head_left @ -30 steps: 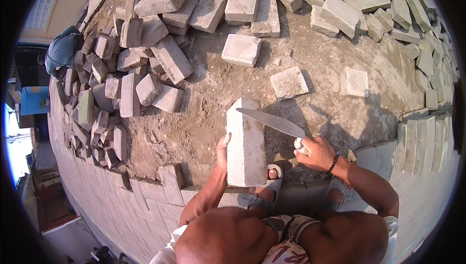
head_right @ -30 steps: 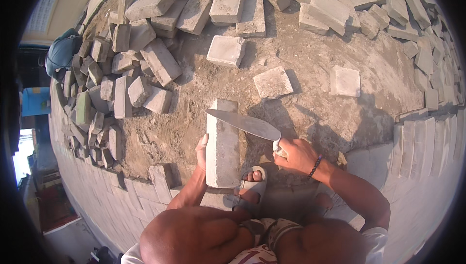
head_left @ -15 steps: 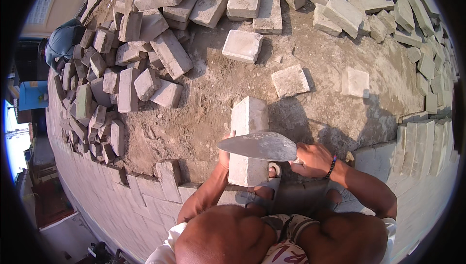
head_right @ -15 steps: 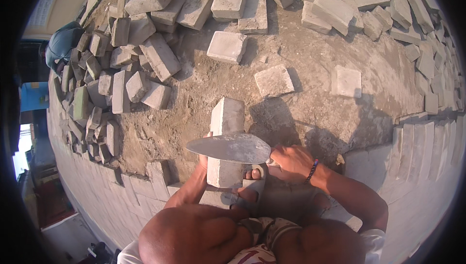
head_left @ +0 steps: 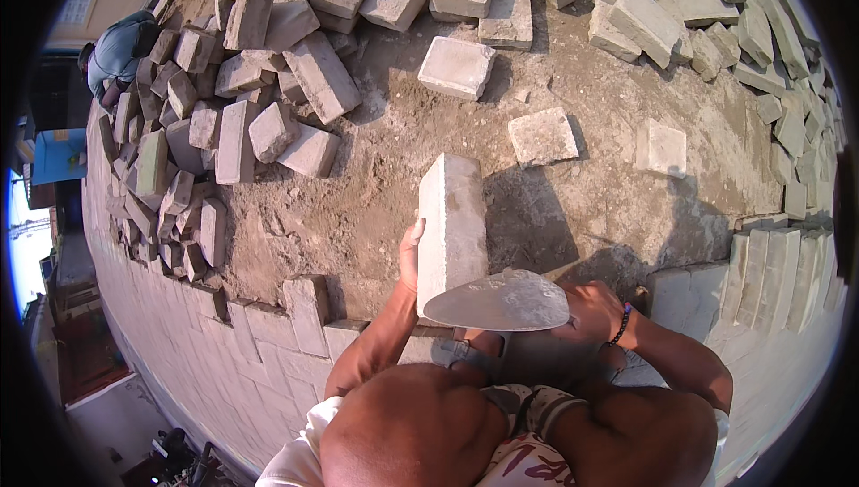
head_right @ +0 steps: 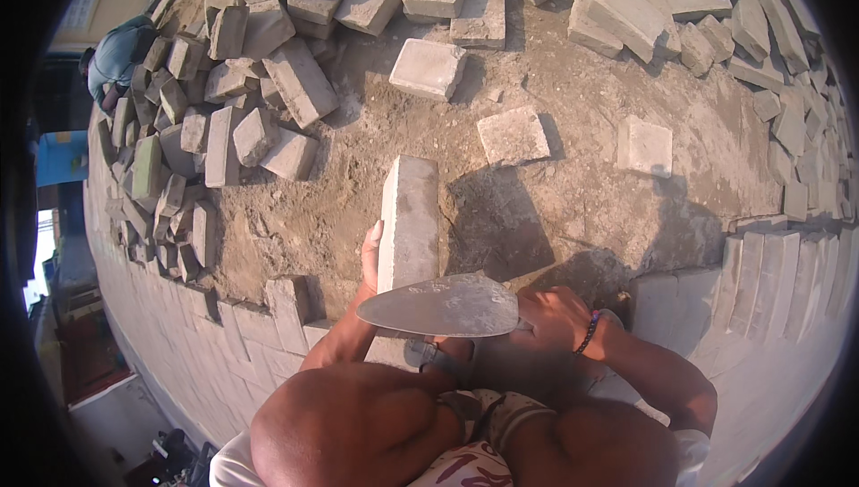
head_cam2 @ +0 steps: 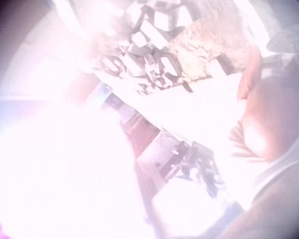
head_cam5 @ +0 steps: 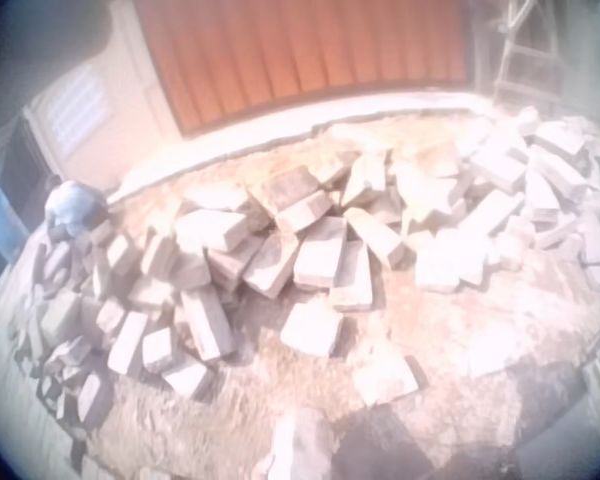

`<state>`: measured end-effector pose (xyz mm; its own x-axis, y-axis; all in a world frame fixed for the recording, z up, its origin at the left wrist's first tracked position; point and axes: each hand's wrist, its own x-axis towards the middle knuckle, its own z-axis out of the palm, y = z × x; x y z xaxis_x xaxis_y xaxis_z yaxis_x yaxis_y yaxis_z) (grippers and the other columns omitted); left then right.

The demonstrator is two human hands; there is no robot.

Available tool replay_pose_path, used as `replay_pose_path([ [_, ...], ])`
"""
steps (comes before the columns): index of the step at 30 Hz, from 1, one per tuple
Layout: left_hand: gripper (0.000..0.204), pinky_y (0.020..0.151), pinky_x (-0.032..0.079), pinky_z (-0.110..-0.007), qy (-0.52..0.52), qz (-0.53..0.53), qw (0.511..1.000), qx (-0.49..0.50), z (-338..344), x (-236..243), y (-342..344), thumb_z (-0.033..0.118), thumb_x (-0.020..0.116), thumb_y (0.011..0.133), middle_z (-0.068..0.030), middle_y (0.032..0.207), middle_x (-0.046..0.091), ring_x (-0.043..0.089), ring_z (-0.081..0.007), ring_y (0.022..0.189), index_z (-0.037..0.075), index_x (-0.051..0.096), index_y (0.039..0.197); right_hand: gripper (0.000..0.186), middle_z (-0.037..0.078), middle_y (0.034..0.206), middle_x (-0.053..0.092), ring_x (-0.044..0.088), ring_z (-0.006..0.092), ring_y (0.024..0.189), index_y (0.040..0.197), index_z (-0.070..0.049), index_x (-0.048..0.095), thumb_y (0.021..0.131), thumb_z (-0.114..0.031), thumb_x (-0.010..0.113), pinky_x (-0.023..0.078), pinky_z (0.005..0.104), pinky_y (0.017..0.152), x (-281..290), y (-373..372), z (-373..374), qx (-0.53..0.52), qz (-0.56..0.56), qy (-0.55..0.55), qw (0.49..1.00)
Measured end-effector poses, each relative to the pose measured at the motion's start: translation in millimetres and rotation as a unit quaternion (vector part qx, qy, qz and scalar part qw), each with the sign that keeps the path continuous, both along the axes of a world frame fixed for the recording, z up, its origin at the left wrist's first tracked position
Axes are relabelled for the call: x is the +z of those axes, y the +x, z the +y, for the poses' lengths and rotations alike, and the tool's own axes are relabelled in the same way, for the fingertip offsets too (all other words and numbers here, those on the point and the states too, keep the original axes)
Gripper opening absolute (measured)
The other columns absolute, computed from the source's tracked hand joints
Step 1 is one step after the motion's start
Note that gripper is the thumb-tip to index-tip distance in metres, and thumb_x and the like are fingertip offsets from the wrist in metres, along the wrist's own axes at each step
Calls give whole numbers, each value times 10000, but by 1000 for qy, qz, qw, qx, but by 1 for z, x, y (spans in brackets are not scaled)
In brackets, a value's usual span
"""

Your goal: The person repeatedly picks up rectangular bricks from a pile, uses a trowel to scrape and wipe their surfaces, and places them in a neat row. The process is repetitive and focuses on cleaning each brick individually.

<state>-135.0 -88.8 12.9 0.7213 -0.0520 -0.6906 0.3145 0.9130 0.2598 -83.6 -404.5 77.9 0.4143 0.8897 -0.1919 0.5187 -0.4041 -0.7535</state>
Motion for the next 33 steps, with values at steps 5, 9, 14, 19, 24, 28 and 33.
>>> replay_pose_path([
  [5,569,841,555,-439,4,5,1000,-9,5,5,9,447,656,858,-145,1100,680,669,-310,946,44,582,1253,301,197,797,631,656,379,717,937,16,614,767,-225,677,540,458,633,-29,-3,4,-45,-6,18,999],
  [9,607,844,552,-435,-9,3,1000,-20,-1,13,11,447,661,846,-145,1123,670,661,-311,956,44,556,1288,279,250,751,657,648,444,722,962,17,610,803,-209,647,522,506,638,-37,59,28,-224,-8,-78,971],
  [14,613,882,537,-445,21,-2,1000,-6,-2,6,2,427,670,846,-157,1162,653,651,-314,986,43,538,1305,296,119,745,654,641,263,600,1095,-7,610,880,-206,648,509,412,579,-10,46,40,-338,240,33,909],
  [19,664,936,515,-434,57,-47,996,-43,-16,20,22,470,665,867,-161,1233,622,629,-298,1069,33,505,1340,468,38,1008,569,545,76,898,1353,54,485,955,-161,603,516,251,704,20,13,58,-322,428,148,832],
  [24,732,979,486,-424,100,-47,990,-87,-33,23,31,585,560,914,-158,1286,590,600,-279,1126,27,470,1380,625,108,1025,647,594,144,970,1326,151,463,903,-262,668,488,312,847,17,11,64,-378,322,145,856],
  [28,781,987,451,-365,393,-95,899,-167,-38,23,43,588,552,925,-157,1275,573,559,-233,1158,-26,435,1393,618,144,936,672,630,144,899,1303,147,489,875,-253,685,509,319,796,24,12,60,-389,275,126,870],
  [33,872,996,433,-372,433,-184,863,-185,-39,17,41,593,599,877,-162,1330,507,508,-241,1203,-16,345,1447,593,147,767,678,691,195,710,1342,92,487,868,-214,669,540,356,694,40,10,79,-388,247,107,881],
])
